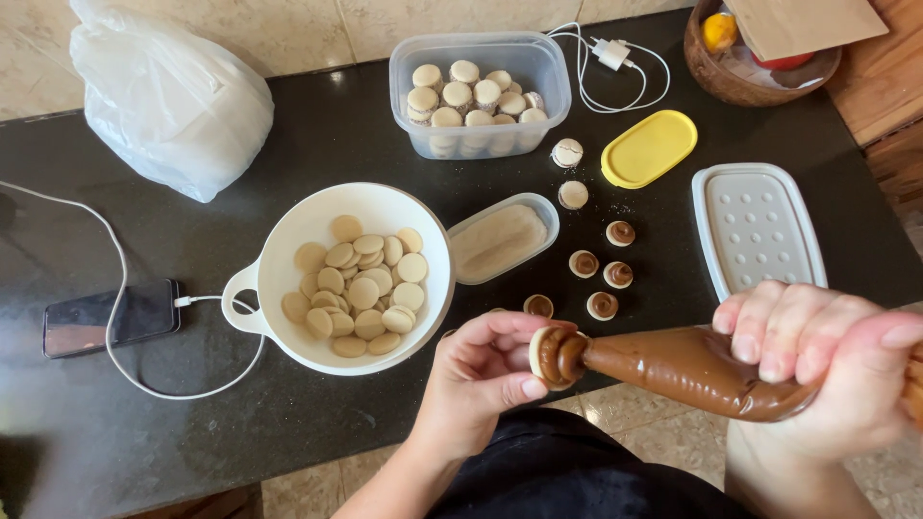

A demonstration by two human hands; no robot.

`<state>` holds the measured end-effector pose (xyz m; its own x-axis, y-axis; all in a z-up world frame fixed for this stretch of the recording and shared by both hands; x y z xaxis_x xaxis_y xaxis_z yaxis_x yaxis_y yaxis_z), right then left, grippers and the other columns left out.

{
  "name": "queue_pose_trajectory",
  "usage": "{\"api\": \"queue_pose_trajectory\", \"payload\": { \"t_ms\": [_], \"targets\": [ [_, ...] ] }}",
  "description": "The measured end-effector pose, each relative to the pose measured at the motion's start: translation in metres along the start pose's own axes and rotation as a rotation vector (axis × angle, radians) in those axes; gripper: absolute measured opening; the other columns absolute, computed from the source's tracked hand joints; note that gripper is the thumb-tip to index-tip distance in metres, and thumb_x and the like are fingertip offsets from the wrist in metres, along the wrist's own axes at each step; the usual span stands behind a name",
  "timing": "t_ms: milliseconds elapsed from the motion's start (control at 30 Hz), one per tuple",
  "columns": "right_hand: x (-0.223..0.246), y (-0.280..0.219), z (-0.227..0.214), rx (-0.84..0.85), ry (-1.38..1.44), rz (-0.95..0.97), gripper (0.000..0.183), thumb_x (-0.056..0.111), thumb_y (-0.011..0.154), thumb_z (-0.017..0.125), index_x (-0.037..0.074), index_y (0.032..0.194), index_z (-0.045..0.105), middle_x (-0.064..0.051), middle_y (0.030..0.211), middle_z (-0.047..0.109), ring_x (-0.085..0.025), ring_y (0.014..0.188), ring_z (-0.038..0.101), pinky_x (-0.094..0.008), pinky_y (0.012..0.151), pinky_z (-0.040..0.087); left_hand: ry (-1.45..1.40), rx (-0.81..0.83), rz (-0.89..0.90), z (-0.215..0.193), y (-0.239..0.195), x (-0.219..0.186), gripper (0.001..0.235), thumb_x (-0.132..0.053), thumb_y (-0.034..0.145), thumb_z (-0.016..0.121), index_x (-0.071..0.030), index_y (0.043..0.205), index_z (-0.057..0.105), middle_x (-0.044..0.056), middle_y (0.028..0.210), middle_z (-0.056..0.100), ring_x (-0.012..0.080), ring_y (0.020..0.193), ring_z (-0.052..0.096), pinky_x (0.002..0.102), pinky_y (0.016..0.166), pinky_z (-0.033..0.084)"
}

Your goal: The person washes hands at the sink, dries them with a cloth, then uses a piping bag to fill small round cookies with chocolate cream. They place a second cookie on top to form sandwich cookies and set them aside on the countertop.

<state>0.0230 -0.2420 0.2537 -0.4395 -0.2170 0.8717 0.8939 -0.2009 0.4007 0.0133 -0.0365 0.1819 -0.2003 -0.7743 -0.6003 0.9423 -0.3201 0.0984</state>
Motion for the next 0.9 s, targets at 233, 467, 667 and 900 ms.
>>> {"api": "queue_pose_trajectory", "payload": {
  "t_ms": [233,467,667,900],
  "targets": [
    [0.000,0.001,0.000,-0.007,-0.063,0.029,0.053,0.053,0.098,0.045,0.021,0.056,0.037,0.006,0.049,0.035,-0.010,0.049,0.039,-0.025,0.060,0.039,-0.021,-0.118,0.102,-0.001,0.009,0.009,0.043,-0.002,0.071,0.077,0.003,0.109,0.057,0.022,0.111,0.063,0.0249,0.095,0.065,0.035,0.085,0.054],
    [0.006,0.009,-0.009,0.060,0.103,0.036,0.047,0.047,0.100,0.052,0.020,0.061,0.049,0.006,0.054,0.044,-0.011,0.055,0.047,-0.025,0.067,0.046,0.266,-0.021,0.214,0.006,0.014,0.013,0.035,-0.006,0.080,0.070,-0.001,0.111,0.053,0.022,0.119,0.055,0.0290,0.120,0.052,0.042,0.103,0.047],
    [-0.013,0.012,-0.065,0.123,0.184,-0.039,0.025,0.033,0.106,0.053,0.022,0.084,0.055,0.010,0.077,0.053,-0.008,0.077,0.052,-0.028,0.091,0.054,0.499,-0.012,-0.005,-0.040,-0.003,0.051,0.041,-0.002,0.078,0.069,-0.006,0.113,0.048,0.009,0.108,0.058,0.0195,0.099,0.063,0.031,0.091,0.052],
    [-0.028,0.015,-0.068,-0.050,0.082,0.063,0.031,0.030,0.105,0.047,0.021,0.076,0.049,0.007,0.068,0.046,-0.010,0.069,0.050,-0.029,0.084,0.056,1.279,0.065,0.042,-0.105,-0.020,0.118,0.051,0.002,0.070,0.065,-0.005,0.117,0.047,0.013,0.112,0.053,0.0288,0.100,0.055,0.035,0.087,0.044]
  ]
}}
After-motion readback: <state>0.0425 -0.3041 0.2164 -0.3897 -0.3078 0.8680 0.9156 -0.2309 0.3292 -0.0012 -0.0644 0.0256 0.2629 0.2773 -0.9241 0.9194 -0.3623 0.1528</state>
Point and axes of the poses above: each hand's wrist, its own y-axis towards the middle knuckle, its own z-axis out of the palm, x = y × z, the point moved 1 cm from there along y, towards the middle knuckle
